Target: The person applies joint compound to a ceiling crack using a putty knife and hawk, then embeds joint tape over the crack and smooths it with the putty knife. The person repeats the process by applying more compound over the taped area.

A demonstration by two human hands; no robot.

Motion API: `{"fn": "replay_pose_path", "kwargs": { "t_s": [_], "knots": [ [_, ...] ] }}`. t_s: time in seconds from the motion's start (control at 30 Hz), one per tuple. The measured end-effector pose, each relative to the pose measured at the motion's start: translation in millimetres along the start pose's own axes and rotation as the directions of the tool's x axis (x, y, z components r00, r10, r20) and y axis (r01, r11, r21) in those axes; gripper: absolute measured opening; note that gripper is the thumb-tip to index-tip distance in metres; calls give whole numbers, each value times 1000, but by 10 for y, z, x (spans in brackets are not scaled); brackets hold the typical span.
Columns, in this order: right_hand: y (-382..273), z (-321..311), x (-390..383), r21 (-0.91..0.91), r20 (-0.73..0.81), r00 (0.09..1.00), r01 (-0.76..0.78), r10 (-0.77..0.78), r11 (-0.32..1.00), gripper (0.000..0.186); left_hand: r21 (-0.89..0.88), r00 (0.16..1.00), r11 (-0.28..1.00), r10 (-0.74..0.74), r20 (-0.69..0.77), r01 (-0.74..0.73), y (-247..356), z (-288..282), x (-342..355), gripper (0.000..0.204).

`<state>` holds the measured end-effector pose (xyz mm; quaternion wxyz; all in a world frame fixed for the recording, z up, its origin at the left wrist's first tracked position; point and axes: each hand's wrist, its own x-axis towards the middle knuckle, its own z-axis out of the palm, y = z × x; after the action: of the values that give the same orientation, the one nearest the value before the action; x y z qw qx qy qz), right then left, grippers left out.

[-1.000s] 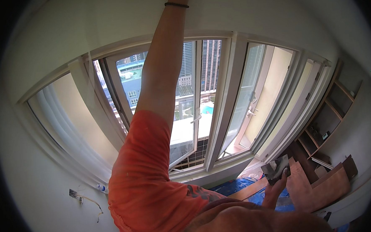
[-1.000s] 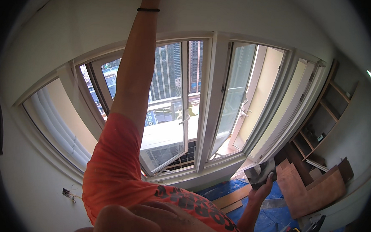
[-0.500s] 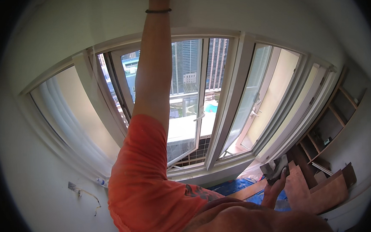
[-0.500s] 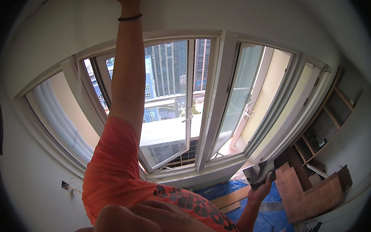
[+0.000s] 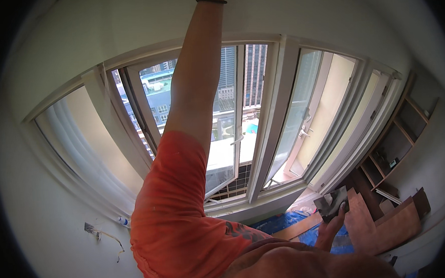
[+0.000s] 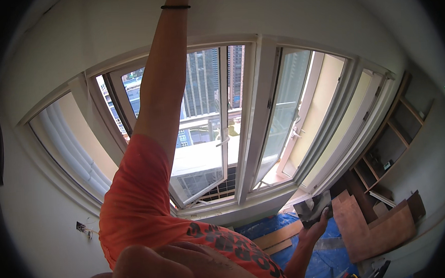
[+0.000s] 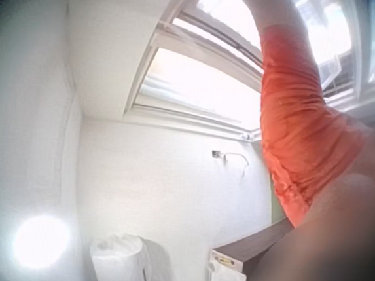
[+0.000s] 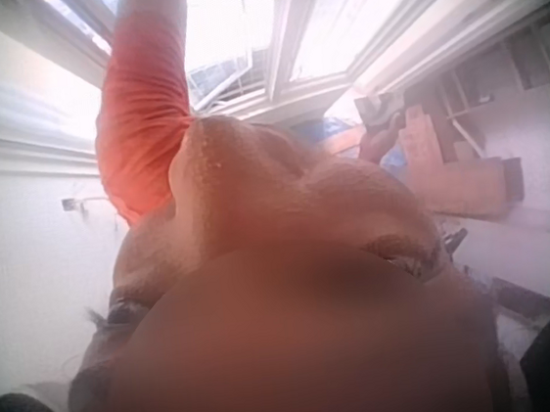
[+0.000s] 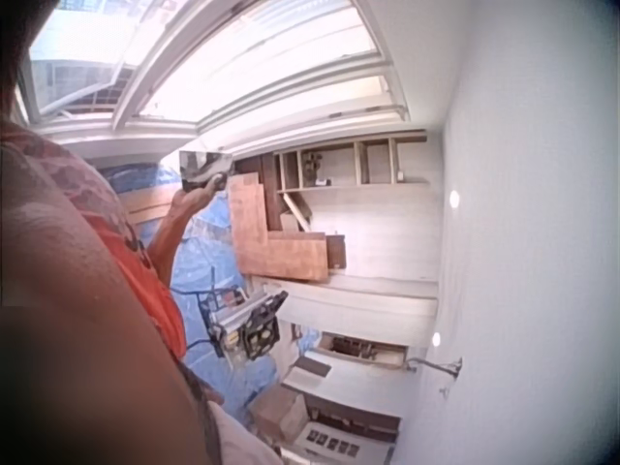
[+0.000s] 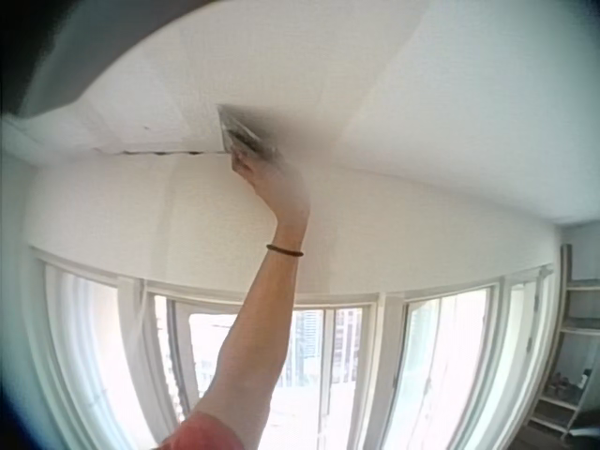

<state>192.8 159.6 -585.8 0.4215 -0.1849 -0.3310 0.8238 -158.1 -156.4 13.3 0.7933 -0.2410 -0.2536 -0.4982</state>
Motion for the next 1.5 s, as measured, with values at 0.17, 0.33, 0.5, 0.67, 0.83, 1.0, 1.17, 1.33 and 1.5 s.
{"fn": "replay_pose_path", "kwargs": {
  "t_s": [0.17,0.33,0.5,0.67,0.83,1.0,1.17,1.33,1.5],
  "knots": [
    [-33,38,-7,29,22,1000,-13,13,999,57,10,949,961,272,157,-277,365,-75,-261,55],
    [-67,97,-32,-11,9,1000,-4,4,1000,57,-218,990,968,136,29,-126,281,-328,-240,52],
    [-26,179,-10,-17,31,999,-12,12,1000,57,255,973,947,221,-68,-197,-33,-604,427,54],
    [6,144,-28,13,34,999,-27,26,1000,56,269,971,941,231,-66,-205,-183,-508,605,59],
    [-13,77,-48,19,13,1000,-7,6,1000,57,231,996,971,73,-45,-60,-122,-232,409,67],
    [-60,32,-17,34,18,1000,3,-3,999,58,196,996,977,82,42,-89,5,-37,82,69],
    [-162,255,-108,60,69,997,-26,22,998,57,76,963,985,134,232,-156,432,-114,-263,56],
    [-64,516,-145,145,192,968,-191,162,971,50,-158,822,929,-206,530,334,1120,-1382,-1191,29],
    [230,1023,-228,315,437,815,-535,381,784,42,-25,488,624,-583,650,781,2068,-2738,-1943,19]
  ]
}}
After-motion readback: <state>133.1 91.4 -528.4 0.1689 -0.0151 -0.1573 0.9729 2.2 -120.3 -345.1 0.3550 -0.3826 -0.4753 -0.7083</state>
